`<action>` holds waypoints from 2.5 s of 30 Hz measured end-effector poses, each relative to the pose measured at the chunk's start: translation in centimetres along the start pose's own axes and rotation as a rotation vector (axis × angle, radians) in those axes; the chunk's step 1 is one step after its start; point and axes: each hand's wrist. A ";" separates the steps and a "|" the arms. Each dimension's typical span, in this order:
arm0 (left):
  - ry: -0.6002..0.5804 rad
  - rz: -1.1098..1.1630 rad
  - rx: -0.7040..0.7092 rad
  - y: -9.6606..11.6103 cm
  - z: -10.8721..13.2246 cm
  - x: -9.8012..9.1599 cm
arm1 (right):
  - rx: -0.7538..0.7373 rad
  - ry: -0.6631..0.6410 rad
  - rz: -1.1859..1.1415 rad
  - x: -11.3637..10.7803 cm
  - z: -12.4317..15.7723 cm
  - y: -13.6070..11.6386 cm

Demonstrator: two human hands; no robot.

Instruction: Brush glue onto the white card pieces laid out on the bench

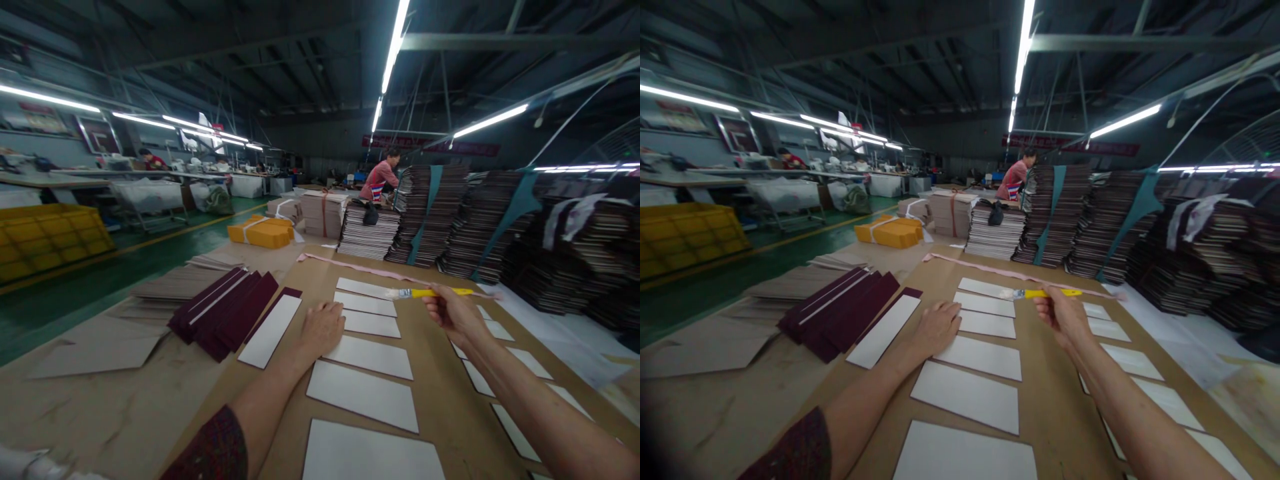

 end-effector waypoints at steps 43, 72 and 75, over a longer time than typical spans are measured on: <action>0.172 0.159 -0.061 -2.1 -5.9 4.2 | 0.035 0.010 -0.042 8.4 -5.3 4.5; 0.062 0.135 -0.038 -2.9 -6.8 4.2 | -0.035 0.024 0.079 13.5 -6.5 6.3; 0.057 0.132 -0.040 -2.9 -6.8 4.3 | -0.039 0.017 0.090 14.2 -6.5 6.9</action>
Point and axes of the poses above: each hand's wrist, its own z-axis away from the middle knuckle, its own x-axis out of the palm, y = z × x, and after that the axes turned 11 degrees about y, right-handed
